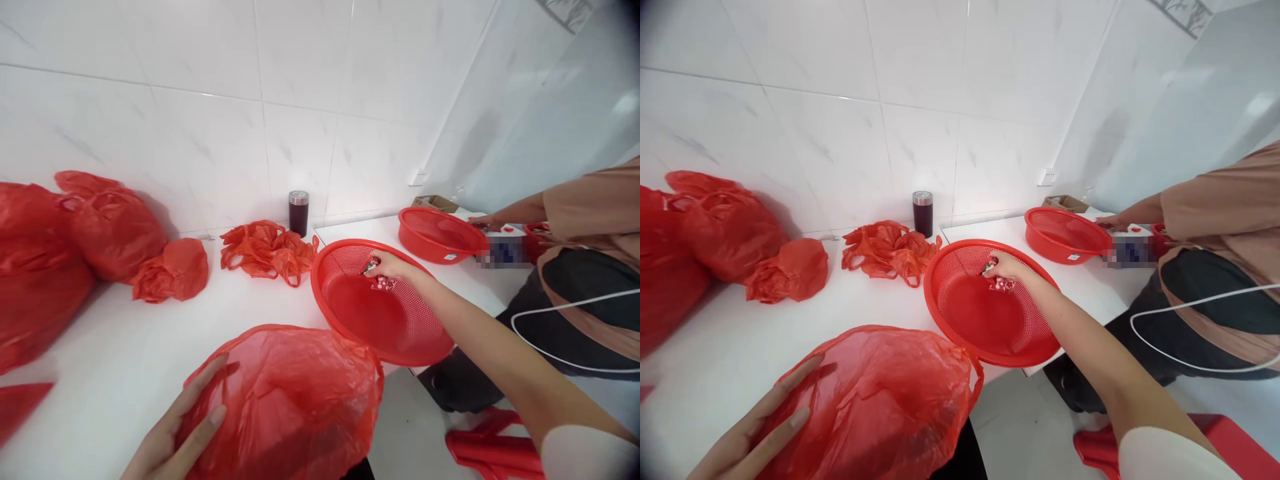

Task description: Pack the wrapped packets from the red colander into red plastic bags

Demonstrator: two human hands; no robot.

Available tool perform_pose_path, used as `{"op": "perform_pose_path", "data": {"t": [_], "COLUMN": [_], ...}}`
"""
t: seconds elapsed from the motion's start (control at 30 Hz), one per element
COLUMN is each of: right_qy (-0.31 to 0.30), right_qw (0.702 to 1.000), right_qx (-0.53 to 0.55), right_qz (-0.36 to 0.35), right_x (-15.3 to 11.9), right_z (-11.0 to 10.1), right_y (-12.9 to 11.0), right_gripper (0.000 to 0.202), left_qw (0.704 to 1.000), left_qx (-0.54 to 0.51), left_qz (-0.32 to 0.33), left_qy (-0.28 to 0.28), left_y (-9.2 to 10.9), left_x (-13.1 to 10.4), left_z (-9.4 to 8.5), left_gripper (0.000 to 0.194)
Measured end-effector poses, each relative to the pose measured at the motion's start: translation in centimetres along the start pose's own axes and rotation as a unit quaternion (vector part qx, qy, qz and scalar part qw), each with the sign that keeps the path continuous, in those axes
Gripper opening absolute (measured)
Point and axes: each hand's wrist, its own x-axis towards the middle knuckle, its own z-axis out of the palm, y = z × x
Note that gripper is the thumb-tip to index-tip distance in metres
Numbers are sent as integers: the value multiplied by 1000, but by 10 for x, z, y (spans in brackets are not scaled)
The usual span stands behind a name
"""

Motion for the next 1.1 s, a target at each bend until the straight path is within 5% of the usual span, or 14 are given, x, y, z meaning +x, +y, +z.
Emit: {"op": "perform_pose_path", "data": {"t": [0.13,0.23,0.33,0.43,0.53,0.63,0.73,0.87,1.03,1.1], "right_qy": [-14,-64,-139,-210,-228,-251,-189,10,-69,-50], "right_qw": [993,952,904,907,916,906,909,944,949,947], "right_qx": [86,233,310,209,27,-90,-62,-50,-186,-207], "right_qz": [-75,-187,-260,-301,-330,-327,-366,-327,-244,-242], "right_x": [-27,-72,-120,-148,-150,-142,-137,-141,-147,-140], "right_z": [-13,-6,22,66,107,121,104,68,51,50], "right_y": [-46,-93,-133,-148,-141,-133,-129,-107,-59,-49], "right_gripper": [34,37,39,38,50,66,53,26,29,29], "left_qw": [999,997,991,980,980,993,998,998,992,990], "left_qx": [-43,-77,-130,-196,-198,-122,-53,-61,-96,-95], "left_qz": [-13,-9,-10,-21,-22,-4,21,-13,-62,-75], "left_qy": [-5,-15,-28,-41,-30,-9,25,33,52,66], "left_y": [4,18,31,36,34,27,21,13,6,6], "left_x": [1,5,8,9,8,8,7,2,-4,-5], "left_z": [11,26,38,43,38,25,11,-2,-5,-3], "left_gripper": [60,60,64,66,68,69,69,71,73,72]}}
